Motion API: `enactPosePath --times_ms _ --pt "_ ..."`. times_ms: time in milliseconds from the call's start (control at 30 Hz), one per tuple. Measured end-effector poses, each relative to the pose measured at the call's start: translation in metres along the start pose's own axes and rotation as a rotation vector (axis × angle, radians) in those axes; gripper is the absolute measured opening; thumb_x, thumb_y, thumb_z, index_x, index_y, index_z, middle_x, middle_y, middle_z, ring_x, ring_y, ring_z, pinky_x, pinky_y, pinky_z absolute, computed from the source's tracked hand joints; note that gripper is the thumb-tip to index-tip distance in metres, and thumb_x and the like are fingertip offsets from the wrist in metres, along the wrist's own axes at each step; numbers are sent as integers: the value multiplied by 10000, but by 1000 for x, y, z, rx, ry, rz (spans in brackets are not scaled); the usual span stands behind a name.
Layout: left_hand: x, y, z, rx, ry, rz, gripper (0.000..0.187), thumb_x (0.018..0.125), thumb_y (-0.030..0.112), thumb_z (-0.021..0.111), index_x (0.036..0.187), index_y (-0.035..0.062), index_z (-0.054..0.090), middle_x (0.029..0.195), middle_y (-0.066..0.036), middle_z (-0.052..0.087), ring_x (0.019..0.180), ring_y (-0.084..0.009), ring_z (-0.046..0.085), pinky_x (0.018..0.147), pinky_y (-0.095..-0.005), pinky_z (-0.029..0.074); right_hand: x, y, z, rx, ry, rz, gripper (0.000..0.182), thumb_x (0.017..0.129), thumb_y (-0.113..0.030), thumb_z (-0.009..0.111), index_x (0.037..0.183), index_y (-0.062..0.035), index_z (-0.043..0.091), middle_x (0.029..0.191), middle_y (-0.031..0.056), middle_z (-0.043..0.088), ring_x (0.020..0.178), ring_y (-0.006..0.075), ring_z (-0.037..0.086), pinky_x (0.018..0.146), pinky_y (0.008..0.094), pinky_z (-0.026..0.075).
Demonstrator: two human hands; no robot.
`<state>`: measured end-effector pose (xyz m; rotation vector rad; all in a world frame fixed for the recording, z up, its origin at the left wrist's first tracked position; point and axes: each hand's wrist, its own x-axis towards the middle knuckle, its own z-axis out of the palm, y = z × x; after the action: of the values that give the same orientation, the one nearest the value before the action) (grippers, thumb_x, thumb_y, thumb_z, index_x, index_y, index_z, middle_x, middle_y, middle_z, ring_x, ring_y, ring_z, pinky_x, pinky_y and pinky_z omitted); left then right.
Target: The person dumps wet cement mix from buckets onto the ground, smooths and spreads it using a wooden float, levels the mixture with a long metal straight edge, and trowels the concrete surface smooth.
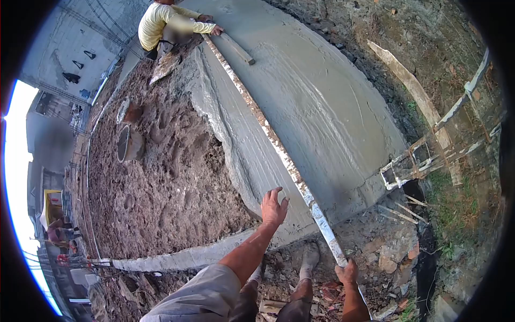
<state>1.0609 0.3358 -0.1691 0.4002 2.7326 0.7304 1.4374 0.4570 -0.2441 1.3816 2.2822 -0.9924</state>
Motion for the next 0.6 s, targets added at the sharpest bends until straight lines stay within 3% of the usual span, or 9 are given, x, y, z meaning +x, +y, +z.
enactPosePath --times_ms 300,433,600 --pt "105 34 46 142 121 507 443 869 254 599 1292 176 493 1321 -152 470 1251 -342 414 1041 -455 333 22 1 -10 -51 50 -52 554 616 -413 781 933 1 595 858 230 641 806 432 620 725 487 502" --pt "148 21 66 240 123 534 402 861 266 606 1234 134 539 1321 -166 468 1272 -354 394 1065 -443 323 20 0 -4 -47 96 -80 519 605 -362 800 930 -12 595 811 214 641 764 426 626 678 487 506" --pt "173 0 57 234 6 566 365 833 314 634 1077 46 593 1260 -174 506 1293 -348 380 1064 -434 340 14 -9 0 34 15 -56 347 625 -247 747 829 -9 600 773 226 632 752 426 623 659 490 501"
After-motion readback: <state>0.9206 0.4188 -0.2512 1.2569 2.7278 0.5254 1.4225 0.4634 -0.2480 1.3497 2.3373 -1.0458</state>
